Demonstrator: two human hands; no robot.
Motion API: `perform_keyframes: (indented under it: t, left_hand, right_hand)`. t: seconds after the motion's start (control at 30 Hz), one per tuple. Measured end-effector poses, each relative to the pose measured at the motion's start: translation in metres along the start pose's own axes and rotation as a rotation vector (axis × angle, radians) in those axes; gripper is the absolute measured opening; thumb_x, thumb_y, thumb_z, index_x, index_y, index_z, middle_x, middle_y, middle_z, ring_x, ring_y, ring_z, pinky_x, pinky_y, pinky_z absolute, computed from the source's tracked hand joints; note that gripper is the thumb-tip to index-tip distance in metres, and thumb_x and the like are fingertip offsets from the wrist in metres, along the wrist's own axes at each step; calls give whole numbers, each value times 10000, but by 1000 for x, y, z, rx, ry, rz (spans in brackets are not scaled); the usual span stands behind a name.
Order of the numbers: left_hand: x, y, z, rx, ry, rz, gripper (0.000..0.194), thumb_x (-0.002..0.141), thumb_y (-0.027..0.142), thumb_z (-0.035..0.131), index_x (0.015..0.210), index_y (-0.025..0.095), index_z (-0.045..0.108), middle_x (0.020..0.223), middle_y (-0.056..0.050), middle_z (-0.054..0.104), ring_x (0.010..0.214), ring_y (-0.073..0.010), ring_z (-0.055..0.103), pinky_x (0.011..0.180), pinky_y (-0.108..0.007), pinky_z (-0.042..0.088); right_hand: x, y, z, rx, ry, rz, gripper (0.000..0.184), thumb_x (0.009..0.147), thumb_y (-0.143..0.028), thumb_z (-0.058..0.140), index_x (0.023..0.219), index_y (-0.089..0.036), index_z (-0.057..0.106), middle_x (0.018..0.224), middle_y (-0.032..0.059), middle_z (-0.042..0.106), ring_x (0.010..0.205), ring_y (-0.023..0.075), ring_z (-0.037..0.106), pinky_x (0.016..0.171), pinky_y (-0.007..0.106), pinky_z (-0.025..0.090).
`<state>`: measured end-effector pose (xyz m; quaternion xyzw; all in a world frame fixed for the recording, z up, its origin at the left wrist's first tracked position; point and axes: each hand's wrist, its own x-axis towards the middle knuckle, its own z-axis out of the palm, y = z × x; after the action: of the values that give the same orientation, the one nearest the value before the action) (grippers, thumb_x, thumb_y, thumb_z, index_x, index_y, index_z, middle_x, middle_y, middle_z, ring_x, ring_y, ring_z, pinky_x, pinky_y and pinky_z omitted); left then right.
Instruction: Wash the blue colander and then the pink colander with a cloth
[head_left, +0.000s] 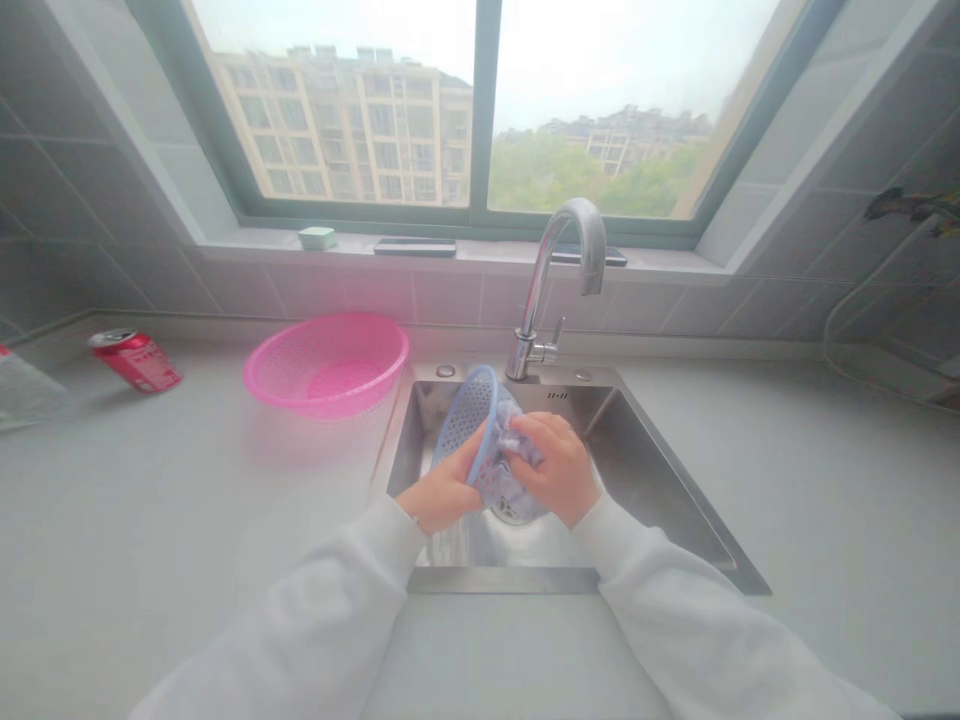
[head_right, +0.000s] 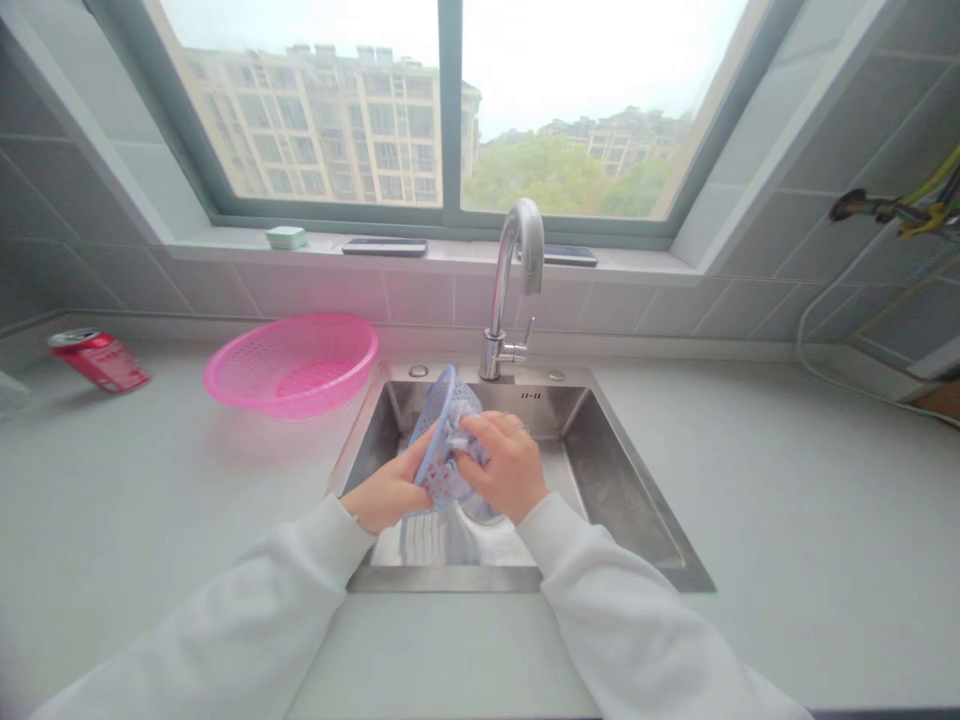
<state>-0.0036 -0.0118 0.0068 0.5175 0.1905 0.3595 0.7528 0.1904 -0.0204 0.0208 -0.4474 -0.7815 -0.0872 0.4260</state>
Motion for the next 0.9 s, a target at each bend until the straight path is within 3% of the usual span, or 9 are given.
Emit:
perform_keyframes:
  t: [0.13,0.2,0.3,0.47,0.63,0.8,0.9]
  left_hand:
    - [-1,0,-2,30,79,26,1101,570,-11,688,1561,326,346,1314,-45,655,1230,-282,588,1007,-352,490]
    - [-1,1,-5,38,66,8,1103,565,-14,672,1560,329,346,1294,-42,660,1205,-273,599,976,-341,501]
    - [0,4,-8,50,24,-36,1093,515,-36,581,1528,336,408,1323,-31,653,1202,-271,604,980,-350,491]
    - [-1,12,-4,108,-92,-29,1034,516,-24,543,1494,306,475,1407,-33,618,1334,-295,518,1137,-429,363]
    - [-3,12,-1,121,-120,-51,1055,565,-23,584,1544,318,390,1465,-38,576,1370,-325,490,1162,-464,326]
    - [-4,9,-2,107,-93,8,1067,605,-42,652,1544,378,370,1542,-27,499,1429,-335,426,1167,-448,331]
    - [-5,9,1,78,-83,79,972,649,22,759,1508,349,441,1545,-55,489,1465,-337,376,1169,-425,336]
  right_hand:
    - [-4,-14,-1,54,-94,-250,161,796,-250,645,941,-278,706,866,12,715,749,181,611,727,319,505]
    - [-4,-17,-1,26,-81,-279,146,785,-235,646,911,-277,708,823,6,706,710,174,586,680,303,487]
    - [-1,-12,-4,-21,-22,-196,166,795,-233,643,942,-270,712,865,23,723,760,193,609,699,313,505]
    - [3,11,-8,44,41,10,226,821,-209,582,996,-242,721,964,58,727,899,228,663,816,368,548]
    - [4,19,-7,54,-12,183,259,850,-214,547,1039,-226,723,1018,76,725,981,269,659,880,432,529]
    - [2,8,-4,70,-62,172,361,904,-380,605,1222,-212,642,1209,112,664,1148,312,601,982,488,488]
    - [1,4,-2,107,-93,124,486,841,-410,699,1265,-203,584,1147,108,661,1065,293,631,918,453,522]
